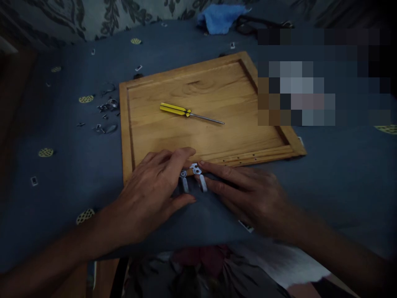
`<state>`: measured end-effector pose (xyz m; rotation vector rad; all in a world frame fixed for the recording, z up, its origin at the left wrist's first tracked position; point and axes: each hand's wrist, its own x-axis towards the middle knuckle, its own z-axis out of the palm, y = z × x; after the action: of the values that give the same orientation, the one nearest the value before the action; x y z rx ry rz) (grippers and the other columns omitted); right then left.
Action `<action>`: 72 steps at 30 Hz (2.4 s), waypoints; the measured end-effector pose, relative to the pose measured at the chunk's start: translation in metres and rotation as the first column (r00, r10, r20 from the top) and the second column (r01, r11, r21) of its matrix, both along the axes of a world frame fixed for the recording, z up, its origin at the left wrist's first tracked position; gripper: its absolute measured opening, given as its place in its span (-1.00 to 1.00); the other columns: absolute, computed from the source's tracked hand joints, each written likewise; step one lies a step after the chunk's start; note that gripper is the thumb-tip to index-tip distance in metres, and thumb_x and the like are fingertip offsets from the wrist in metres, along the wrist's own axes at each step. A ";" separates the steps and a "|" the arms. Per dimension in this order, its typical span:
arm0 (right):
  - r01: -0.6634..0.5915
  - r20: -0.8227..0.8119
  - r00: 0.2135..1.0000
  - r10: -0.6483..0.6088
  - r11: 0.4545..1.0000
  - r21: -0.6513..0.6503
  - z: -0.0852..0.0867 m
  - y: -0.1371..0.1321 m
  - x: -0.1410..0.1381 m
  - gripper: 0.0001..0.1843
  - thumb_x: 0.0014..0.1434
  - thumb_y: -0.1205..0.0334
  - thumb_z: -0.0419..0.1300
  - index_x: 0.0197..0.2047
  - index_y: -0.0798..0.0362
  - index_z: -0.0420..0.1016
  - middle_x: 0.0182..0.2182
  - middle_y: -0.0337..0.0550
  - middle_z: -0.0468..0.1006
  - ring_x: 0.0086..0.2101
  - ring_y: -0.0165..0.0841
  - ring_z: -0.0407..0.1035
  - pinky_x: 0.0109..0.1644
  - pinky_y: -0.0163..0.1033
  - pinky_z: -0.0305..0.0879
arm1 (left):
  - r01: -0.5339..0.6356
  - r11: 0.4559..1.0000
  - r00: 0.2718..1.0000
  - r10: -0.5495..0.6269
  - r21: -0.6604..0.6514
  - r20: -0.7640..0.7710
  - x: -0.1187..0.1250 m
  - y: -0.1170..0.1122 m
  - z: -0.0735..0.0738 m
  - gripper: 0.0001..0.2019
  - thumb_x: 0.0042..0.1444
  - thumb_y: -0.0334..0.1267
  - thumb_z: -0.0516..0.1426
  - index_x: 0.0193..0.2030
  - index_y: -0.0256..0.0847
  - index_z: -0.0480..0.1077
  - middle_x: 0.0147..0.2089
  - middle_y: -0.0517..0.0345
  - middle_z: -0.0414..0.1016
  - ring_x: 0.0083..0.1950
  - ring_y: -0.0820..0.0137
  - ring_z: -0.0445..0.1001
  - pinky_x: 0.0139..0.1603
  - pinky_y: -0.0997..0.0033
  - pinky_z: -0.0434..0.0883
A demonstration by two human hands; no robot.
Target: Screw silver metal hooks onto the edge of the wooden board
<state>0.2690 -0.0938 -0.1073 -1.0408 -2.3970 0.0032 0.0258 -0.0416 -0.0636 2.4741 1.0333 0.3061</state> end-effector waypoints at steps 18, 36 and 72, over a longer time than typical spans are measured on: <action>0.018 0.023 1.000 -0.018 0.999 0.033 0.000 0.001 -0.001 -0.66 0.46 0.40 0.02 0.11 0.05 0.58 0.15 0.00 0.64 -0.16 -0.32 0.63 -0.20 -0.21 0.59 | -0.023 1.000 1.000 0.023 -0.019 0.009 -0.001 -0.001 0.001 -0.31 0.15 -0.20 0.38 0.34 0.00 0.17 0.21 0.06 0.53 0.22 0.12 0.53 0.16 0.12 0.57; 0.003 -0.011 1.000 -0.003 1.000 0.021 -0.001 0.001 -0.001 -0.69 0.48 0.40 0.00 0.10 0.09 0.53 0.14 0.06 0.64 -0.14 -0.25 0.65 -0.22 -0.16 0.61 | 0.037 0.998 0.998 -0.036 0.042 -0.041 -0.003 -0.001 0.005 -0.27 0.14 -0.17 0.39 0.37 -0.06 0.15 0.24 0.01 0.50 0.25 0.12 0.49 0.22 0.11 0.52; -0.003 0.031 1.000 0.004 1.000 -0.016 0.001 0.002 0.001 -0.67 0.41 0.45 0.08 0.11 0.05 0.56 0.14 0.03 0.64 -0.15 -0.27 0.67 -0.21 -0.20 0.64 | -0.304 0.945 0.856 0.325 -0.117 0.403 -0.034 0.047 0.013 -0.72 0.26 -0.08 0.23 0.04 -0.11 0.39 -0.20 0.20 0.64 -0.18 0.36 0.61 -0.25 0.38 0.48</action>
<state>0.2705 -0.0915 -0.1060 -1.0513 -2.4300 0.0079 -0.0081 0.0058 -0.0509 2.0522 1.2285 0.8622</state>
